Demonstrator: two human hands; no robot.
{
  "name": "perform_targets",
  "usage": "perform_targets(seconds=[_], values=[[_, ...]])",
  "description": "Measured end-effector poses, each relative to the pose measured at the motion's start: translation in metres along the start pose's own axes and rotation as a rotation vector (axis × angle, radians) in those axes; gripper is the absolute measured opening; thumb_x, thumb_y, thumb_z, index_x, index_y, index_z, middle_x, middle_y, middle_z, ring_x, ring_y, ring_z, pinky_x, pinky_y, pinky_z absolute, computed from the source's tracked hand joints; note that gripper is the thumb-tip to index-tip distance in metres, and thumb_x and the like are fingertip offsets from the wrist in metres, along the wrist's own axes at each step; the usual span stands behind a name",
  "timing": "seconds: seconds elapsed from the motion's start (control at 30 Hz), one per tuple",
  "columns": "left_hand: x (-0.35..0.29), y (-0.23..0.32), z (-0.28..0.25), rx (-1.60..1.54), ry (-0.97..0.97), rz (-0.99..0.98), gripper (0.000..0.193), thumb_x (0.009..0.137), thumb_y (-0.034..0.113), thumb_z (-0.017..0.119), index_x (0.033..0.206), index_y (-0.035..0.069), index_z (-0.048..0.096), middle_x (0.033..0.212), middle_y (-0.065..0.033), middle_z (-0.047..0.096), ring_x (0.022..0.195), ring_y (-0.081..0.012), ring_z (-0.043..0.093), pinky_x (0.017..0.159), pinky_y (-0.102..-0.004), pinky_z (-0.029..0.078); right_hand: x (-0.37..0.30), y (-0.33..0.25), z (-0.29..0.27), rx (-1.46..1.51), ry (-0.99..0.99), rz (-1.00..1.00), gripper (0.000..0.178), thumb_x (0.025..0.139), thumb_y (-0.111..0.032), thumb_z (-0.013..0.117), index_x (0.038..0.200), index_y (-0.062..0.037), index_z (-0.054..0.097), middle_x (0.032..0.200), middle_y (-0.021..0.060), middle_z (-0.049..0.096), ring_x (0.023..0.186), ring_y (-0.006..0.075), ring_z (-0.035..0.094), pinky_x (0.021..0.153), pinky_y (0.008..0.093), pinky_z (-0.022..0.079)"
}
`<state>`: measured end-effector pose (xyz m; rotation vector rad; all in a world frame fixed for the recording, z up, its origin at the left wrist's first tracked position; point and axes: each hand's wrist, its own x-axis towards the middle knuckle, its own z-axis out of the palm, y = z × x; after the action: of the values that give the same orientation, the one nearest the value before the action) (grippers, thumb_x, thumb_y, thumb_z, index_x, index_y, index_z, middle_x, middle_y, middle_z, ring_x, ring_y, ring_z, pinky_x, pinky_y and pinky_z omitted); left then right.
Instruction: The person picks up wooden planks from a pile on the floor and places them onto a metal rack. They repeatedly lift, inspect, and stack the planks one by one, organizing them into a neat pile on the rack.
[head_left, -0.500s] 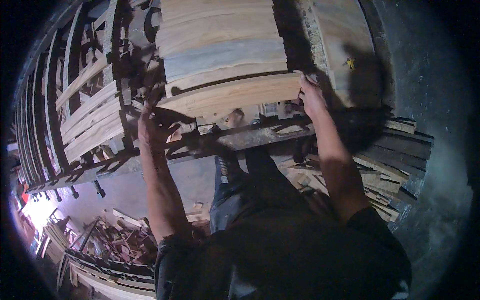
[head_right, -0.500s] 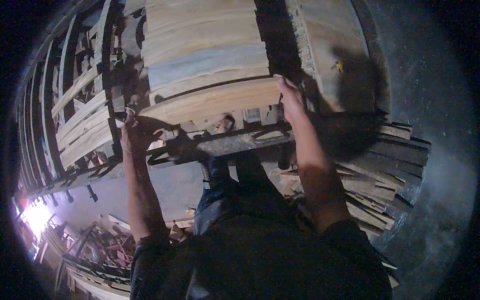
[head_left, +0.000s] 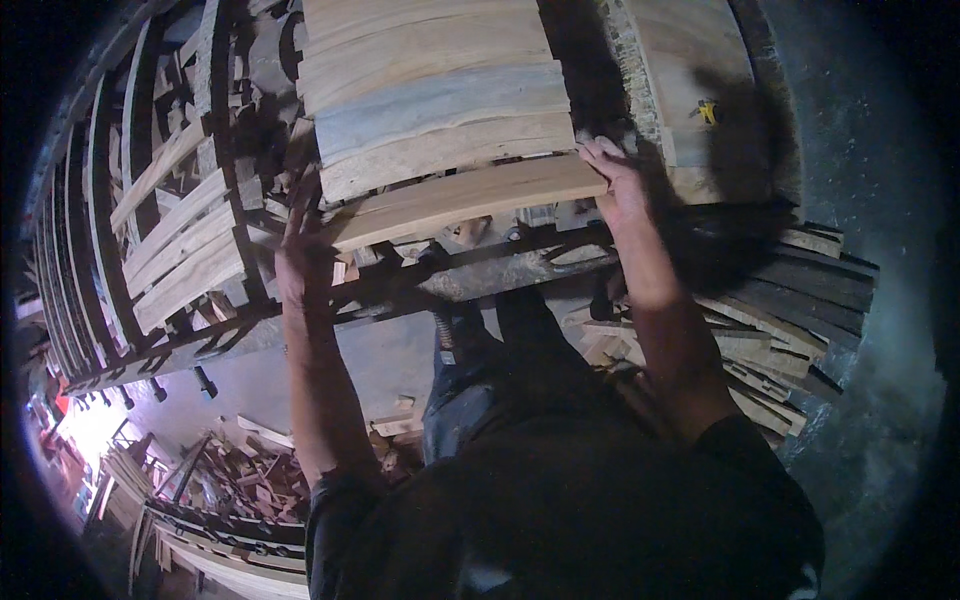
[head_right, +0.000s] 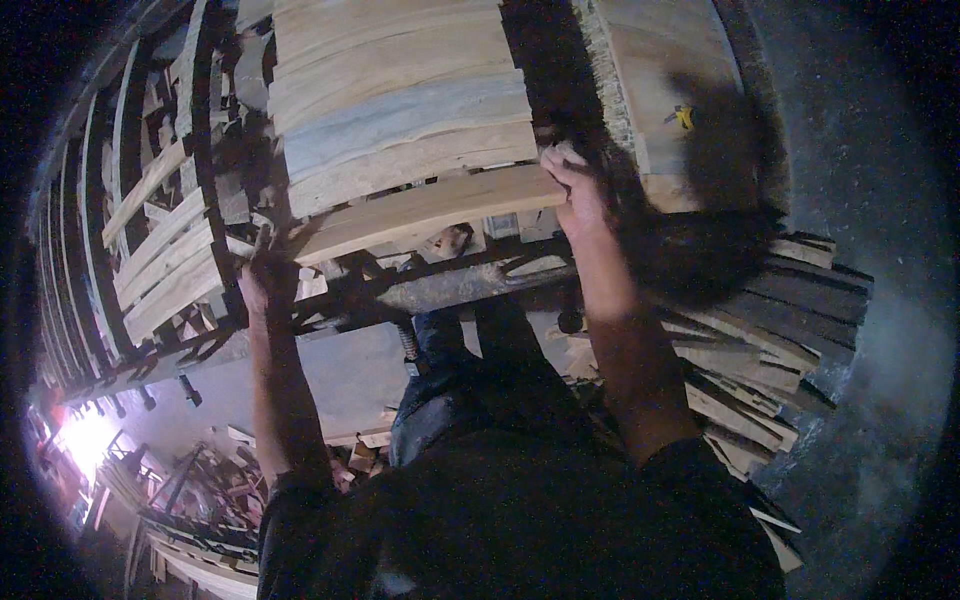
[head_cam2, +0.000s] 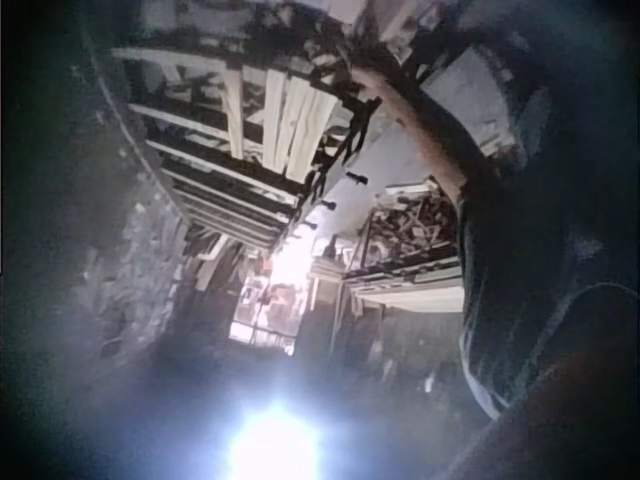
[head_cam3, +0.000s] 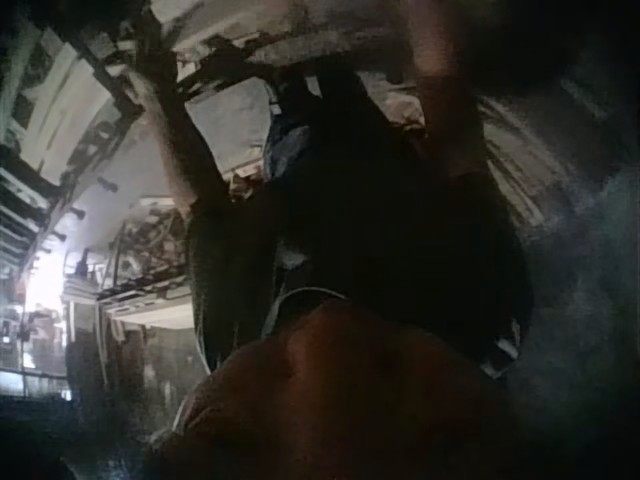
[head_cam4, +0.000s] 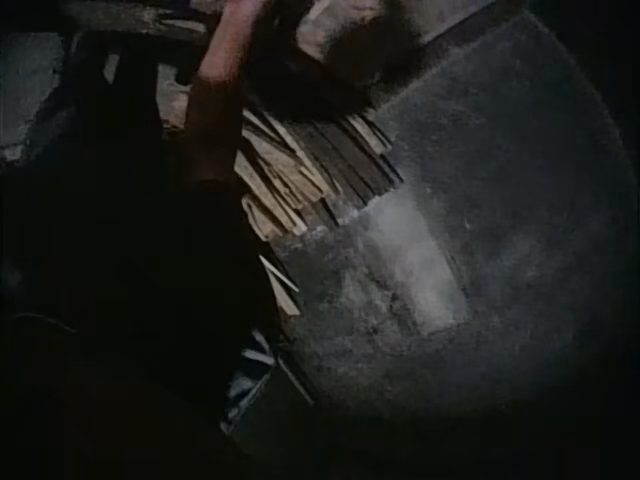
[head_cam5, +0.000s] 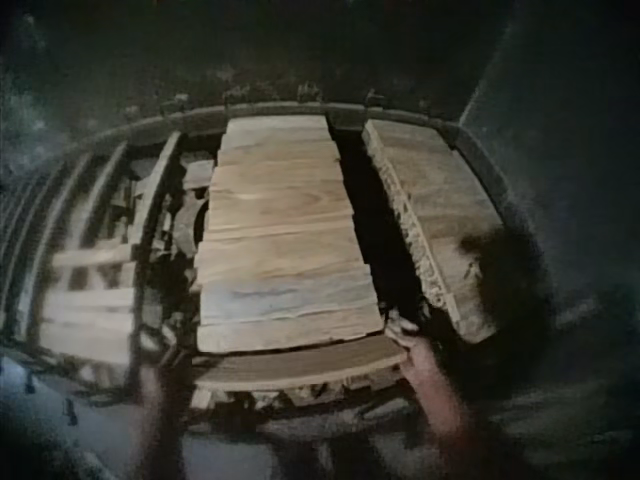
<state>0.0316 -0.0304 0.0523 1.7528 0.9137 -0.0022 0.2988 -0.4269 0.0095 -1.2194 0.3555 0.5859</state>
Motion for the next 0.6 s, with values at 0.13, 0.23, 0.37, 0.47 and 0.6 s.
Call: perform_targets(seconds=[0.13,0.23,0.37,0.47,0.6], values=[[0.01,-0.041,-0.002,-0.067,-0.101,0.25,0.048,0.096,0.016,0.062,0.139,0.001,0.048,0.133,-0.0134,0.063,0.114,-0.0203,0.061,0.095,-0.035,0.051,0.01,0.015,-0.015,0.068,0.095,-0.009,0.049,0.073,0.007,0.061,0.122,0.0021,0.062,0.112,0.015,0.066,0.113,0.0284,0.062,0.104,0.0403,0.045],[0.021,-0.065,-0.001,-0.358,-0.194,-0.062,0.06,0.093,0.015,0.063,0.146,0.001,0.04,0.135,-0.0131,0.059,0.118,-0.023,0.059,0.1,-0.0369,0.048,0.019,0.014,-0.018,-0.283,0.055,0.125,0.043,0.072,0.006,0.065,0.115,0.001,0.067,0.104,0.0119,0.069,0.104,0.0271,0.064,0.097,0.0404,0.048],[0.015,-0.075,0.008,-0.265,-0.149,-0.129,0.074,0.084,0.01,0.067,0.151,0.001,0.034,0.133,-0.0151,0.058,0.119,-0.0261,0.057,0.1,-0.0374,0.048,0.028,0.029,-0.027,-0.419,0.033,0.084,0.038,0.073,0.004,0.068,0.111,-0.0012,0.069,0.105,0.0096,0.069,0.1,0.024,0.064,0.093,0.0388,0.049],[0.025,-0.053,0.01,-0.24,-0.205,-0.085,0.073,0.084,0.006,0.065,0.149,0.001,0.035,0.13,-0.0142,0.059,0.117,-0.0252,0.058,0.099,-0.0387,0.049,0.068,0.068,-0.074,-0.458,0.242,-0.003,0.039,0.076,0.002,0.069,0.114,0.0007,0.069,0.106,0.0094,0.069,0.099,0.0227,0.063,0.094,0.0376,0.048],[0.032,-0.055,0.026,-0.319,-0.207,-0.114,0.071,0.083,-0.004,0.061,0.149,0.001,0.035,0.126,-0.0137,0.06,0.114,-0.0238,0.059,0.097,-0.0382,0.05,0.06,0.061,-0.06,-0.327,0.048,-0.066,0.046,0.077,0.004,0.07,0.123,0.0032,0.064,0.116,0.0113,0.067,0.107,0.0232,0.061,0.095,0.0368,0.049]])
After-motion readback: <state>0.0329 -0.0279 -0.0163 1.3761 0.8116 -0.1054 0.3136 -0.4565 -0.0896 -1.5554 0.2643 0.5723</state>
